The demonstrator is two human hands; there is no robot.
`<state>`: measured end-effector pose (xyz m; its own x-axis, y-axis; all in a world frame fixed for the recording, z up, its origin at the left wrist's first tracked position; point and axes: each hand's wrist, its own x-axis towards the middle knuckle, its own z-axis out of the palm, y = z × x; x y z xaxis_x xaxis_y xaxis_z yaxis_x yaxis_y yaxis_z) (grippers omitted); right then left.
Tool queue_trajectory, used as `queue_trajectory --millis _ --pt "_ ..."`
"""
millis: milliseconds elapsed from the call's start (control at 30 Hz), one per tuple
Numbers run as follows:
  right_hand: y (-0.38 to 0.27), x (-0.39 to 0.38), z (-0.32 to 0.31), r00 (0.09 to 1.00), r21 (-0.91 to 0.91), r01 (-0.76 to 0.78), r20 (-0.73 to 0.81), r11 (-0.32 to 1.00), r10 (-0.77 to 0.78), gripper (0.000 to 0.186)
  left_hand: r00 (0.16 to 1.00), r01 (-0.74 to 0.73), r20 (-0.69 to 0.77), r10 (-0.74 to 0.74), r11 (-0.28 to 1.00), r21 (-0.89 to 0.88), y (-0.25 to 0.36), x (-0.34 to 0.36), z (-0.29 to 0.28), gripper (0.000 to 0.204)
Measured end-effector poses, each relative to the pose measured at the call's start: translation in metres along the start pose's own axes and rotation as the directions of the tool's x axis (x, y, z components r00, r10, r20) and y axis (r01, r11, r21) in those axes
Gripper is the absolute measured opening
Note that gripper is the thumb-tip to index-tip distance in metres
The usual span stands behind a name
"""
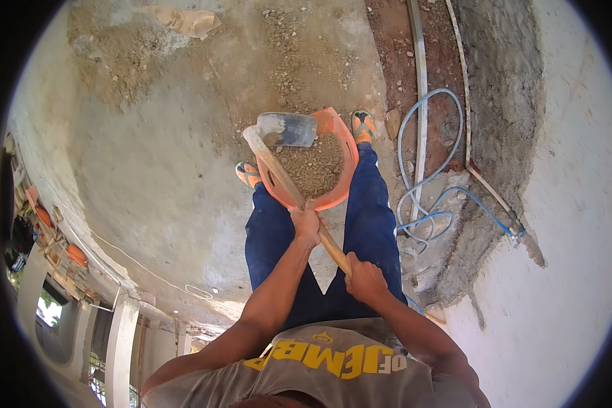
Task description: The person carries a plastic tub filled with wet sand, pours the contents onto a brick structure, and uses their hands to spread and level the mixture across the surface of the bricks.
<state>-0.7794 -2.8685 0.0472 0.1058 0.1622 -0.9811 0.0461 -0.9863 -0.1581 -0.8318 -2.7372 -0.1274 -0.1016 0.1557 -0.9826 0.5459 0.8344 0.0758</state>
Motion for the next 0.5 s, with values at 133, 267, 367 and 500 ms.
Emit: queue_trajectory --millis 133,267,367,500 --pt "-0.03 0.108 -0.048 0.955 -0.034 0.172 -0.238 0.984 -0.175 0.036 0.966 -0.247 0.08 0.248 0.969 -0.02 0.123 0.063 0.056 0.023" --pt "-0.1 0.216 -0.146 0.861 -0.118 0.232 -0.436 0.965 -0.261 0.027 0.878 -0.444 0.135 0.459 0.887 -0.123 0.271 0.139 0.125 0.027" --pt "-0.139 0.249 -0.215 0.83 -0.183 0.224 -0.479 0.957 -0.286 0.025 0.872 -0.472 0.124 0.473 0.881 -0.038 0.344 0.17 0.176 0.031" --pt "-0.137 0.251 -0.218 0.866 -0.104 0.295 -0.391 0.95 -0.312 0.03 0.923 -0.385 0.109 0.37 0.898 0.211 0.351 0.182 0.182 0.035"
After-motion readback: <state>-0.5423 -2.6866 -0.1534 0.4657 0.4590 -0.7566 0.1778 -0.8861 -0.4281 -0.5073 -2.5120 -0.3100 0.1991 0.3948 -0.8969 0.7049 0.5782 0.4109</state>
